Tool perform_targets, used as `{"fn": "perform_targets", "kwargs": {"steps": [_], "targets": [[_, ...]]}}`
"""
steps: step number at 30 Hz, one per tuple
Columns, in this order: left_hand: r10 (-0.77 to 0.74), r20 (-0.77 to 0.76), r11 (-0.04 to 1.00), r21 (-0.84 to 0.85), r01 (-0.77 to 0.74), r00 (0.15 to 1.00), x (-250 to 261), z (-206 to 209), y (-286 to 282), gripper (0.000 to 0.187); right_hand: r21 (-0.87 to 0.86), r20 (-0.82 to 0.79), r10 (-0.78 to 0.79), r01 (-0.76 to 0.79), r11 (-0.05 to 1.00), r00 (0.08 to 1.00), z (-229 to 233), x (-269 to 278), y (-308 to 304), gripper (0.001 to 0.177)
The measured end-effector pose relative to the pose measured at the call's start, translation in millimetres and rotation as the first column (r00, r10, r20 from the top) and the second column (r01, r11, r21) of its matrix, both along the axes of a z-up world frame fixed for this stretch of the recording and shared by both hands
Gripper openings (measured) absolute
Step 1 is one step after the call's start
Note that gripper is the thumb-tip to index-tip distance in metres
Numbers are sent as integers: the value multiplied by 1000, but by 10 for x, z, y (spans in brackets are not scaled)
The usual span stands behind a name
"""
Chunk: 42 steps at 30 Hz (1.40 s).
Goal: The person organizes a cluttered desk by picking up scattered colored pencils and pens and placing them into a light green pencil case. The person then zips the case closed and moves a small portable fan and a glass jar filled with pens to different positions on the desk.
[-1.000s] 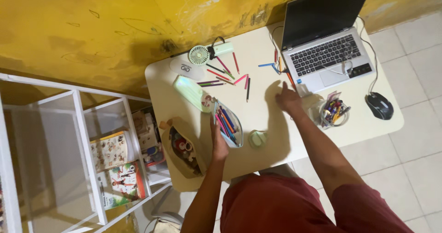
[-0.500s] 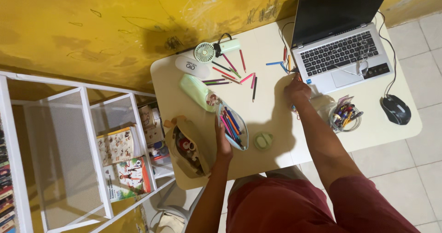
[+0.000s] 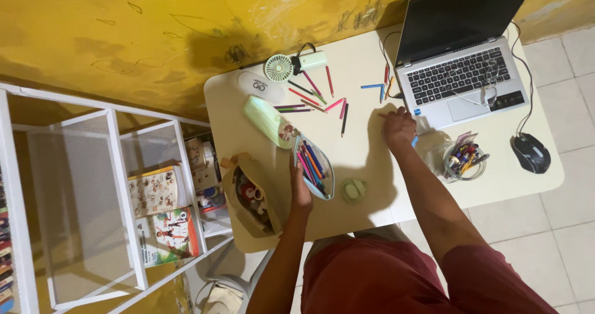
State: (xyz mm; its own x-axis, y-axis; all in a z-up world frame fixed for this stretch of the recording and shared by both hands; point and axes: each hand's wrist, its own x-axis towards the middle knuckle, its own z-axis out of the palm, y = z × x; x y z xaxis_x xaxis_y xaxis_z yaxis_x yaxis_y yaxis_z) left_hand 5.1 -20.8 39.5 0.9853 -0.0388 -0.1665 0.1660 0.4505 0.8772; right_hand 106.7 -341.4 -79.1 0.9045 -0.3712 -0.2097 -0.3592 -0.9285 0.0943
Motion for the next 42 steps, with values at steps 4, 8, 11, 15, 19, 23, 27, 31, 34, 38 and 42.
{"fn": "perform_targets", "kwargs": {"steps": [4,8,11,15,19,23,27,31,34,38,42], "targets": [[13,6,999,42,-13,1000,-1,-20,6,59,-84,22,215,-212,974,976,-103,-43,41,33],[-6,-65,1000,4,6,998,-19,-31,61,60,-83,149,347,-338,938,926,-8,-54,200,23],[20,-89,995,102,-11,996,16,-86,89,61,294,306,163,-256,921,938,442,-54,484,19],[9,0,988,153,-9,1000,74,-163,134,63,879,162,-104,-96,467,981,1143,-171,887,15],[6,-77,997,71,0,997,141,-193,79,66,990,126,-57,-122,70,990,1385,-280,1197,17],[-28,-41,998,-60,26,999,182,-141,-20,69,989,123,-44,-118,94,991,1438,-323,1363,19],[-4,-81,999,-36,1,997,187,-145,-58,67,920,215,-121,-159,359,969,1274,-295,1088,25],[8,-75,999,34,-5,997,179,-196,-52,65,705,226,-66,-117,699,972,798,-316,611,29],[2,-62,1000,14,-1,998,95,-245,-1,63,501,128,1,-65,863,992,470,-311,337,36],[33,-46,999,17,-32,998,22,-322,58,61,264,122,114,-143,954,986,190,-113,139,52],[64,17,995,74,-65,998,-56,-401,95,59,-43,7,296,-295,954,955,-54,253,89,44]]}}
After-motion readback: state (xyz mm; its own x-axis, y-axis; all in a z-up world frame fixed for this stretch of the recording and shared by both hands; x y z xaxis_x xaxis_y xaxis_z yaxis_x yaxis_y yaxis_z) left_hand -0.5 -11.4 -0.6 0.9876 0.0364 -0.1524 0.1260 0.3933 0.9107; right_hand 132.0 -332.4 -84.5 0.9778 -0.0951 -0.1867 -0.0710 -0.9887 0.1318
